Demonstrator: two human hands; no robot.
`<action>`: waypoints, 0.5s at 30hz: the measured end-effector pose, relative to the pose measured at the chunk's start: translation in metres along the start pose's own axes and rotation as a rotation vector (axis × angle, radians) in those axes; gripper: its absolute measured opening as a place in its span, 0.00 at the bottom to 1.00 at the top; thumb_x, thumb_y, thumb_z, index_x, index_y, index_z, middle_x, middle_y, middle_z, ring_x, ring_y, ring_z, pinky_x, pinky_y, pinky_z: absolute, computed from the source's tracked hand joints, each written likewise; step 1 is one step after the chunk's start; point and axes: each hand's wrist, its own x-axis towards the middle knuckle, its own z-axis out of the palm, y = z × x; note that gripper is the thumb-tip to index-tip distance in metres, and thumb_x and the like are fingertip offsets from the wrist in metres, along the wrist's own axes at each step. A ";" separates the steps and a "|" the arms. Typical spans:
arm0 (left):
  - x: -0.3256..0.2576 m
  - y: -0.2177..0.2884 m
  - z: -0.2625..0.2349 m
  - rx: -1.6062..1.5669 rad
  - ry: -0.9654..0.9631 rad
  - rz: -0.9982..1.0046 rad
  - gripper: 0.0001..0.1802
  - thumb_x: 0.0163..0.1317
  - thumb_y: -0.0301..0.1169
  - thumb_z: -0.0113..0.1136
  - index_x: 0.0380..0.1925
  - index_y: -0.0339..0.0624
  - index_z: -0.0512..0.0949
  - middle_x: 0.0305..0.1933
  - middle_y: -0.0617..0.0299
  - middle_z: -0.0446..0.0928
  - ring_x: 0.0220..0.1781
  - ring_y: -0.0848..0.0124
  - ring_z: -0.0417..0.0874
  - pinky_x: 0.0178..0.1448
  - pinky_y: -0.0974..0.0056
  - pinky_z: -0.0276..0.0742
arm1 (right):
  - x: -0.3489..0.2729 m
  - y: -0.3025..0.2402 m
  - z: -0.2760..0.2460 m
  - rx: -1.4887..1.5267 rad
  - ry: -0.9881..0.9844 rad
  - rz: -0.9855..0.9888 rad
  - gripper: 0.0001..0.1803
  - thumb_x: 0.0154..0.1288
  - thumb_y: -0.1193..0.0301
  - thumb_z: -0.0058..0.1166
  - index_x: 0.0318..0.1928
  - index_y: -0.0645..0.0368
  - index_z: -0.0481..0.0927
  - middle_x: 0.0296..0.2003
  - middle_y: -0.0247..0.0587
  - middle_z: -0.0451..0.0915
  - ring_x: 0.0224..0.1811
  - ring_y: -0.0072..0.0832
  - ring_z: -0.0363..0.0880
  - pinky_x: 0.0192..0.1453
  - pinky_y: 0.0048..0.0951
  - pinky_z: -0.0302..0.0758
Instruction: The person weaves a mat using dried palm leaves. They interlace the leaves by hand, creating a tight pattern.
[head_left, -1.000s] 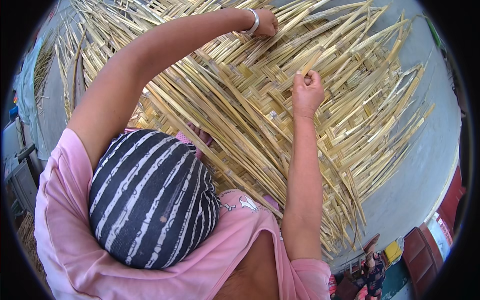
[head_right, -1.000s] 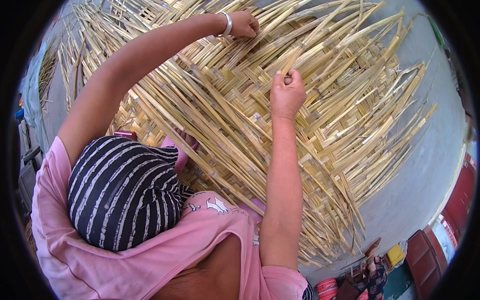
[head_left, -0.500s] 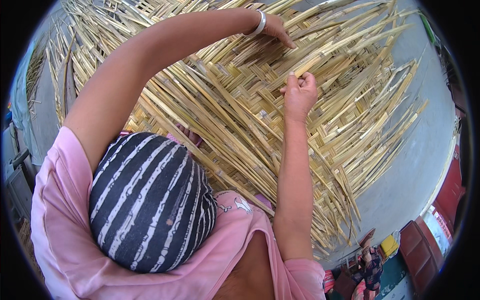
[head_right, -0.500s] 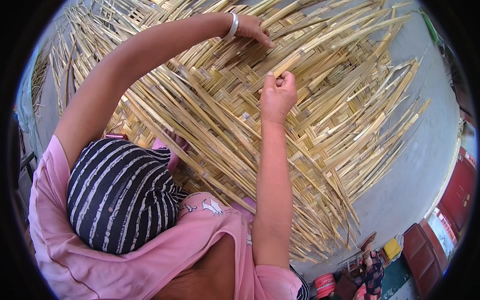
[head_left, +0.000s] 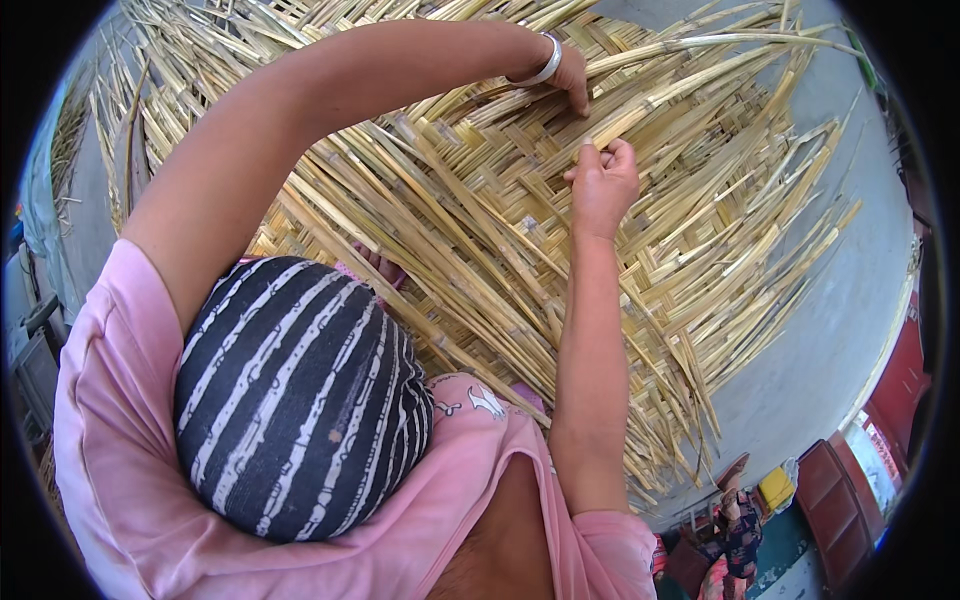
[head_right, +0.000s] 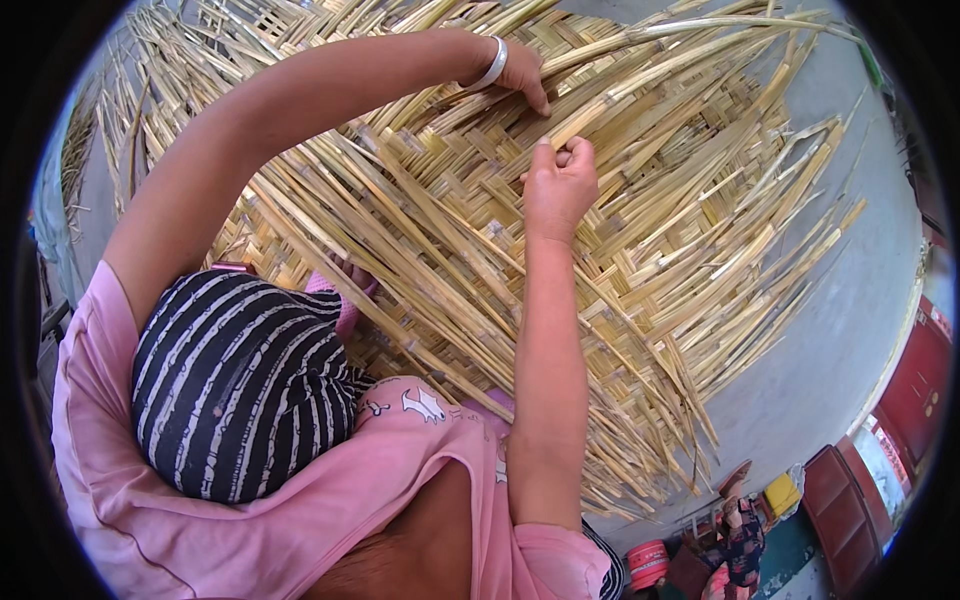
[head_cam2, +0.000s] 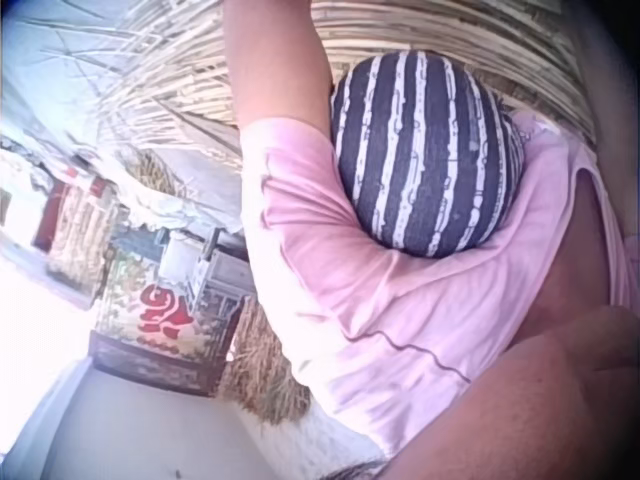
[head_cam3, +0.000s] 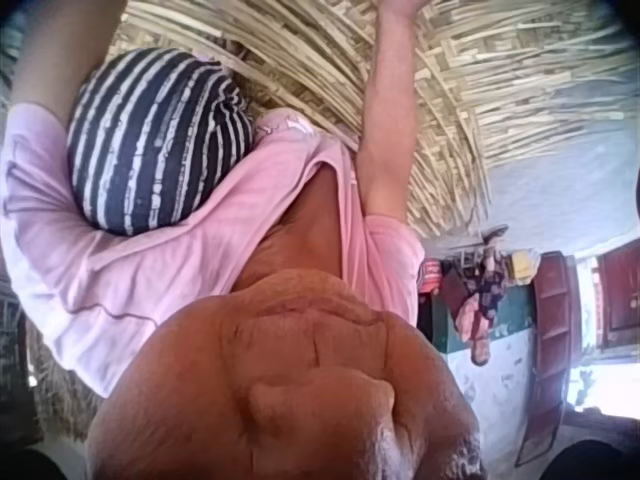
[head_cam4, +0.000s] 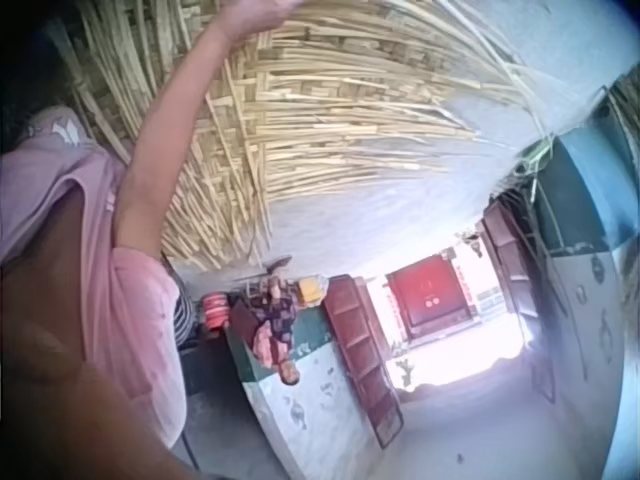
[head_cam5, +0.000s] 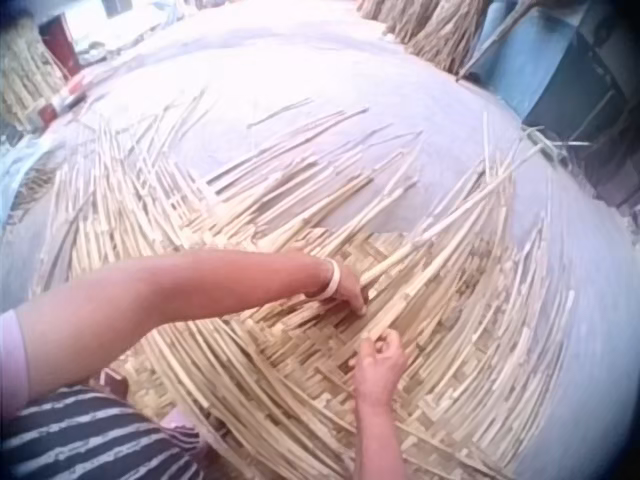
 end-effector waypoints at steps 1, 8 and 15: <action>0.000 -0.002 -0.001 0.002 -0.007 0.006 0.19 0.44 0.34 0.71 0.31 0.30 0.80 0.30 0.51 0.82 0.26 0.64 0.82 0.33 0.61 0.78 | 0.000 0.001 0.001 0.000 -0.004 -0.002 0.08 0.59 0.74 0.54 0.34 0.68 0.73 0.18 0.36 0.76 0.14 0.19 0.73 0.20 0.23 0.70; 0.006 -0.011 0.003 0.141 0.167 0.116 0.24 0.42 0.33 0.72 0.37 0.29 0.78 0.33 0.51 0.81 0.31 0.64 0.82 0.39 0.61 0.78 | 0.005 0.005 0.002 0.039 -0.020 0.008 0.08 0.59 0.75 0.53 0.34 0.67 0.72 0.18 0.36 0.75 0.14 0.19 0.72 0.20 0.22 0.70; 0.006 -0.023 0.003 -0.160 0.174 0.167 0.30 0.42 0.27 0.71 0.48 0.32 0.73 0.39 0.51 0.81 0.37 0.66 0.83 0.44 0.62 0.80 | 0.017 0.022 0.012 -0.012 0.002 -0.007 0.09 0.58 0.72 0.54 0.34 0.66 0.71 0.17 0.37 0.75 0.14 0.23 0.74 0.22 0.27 0.71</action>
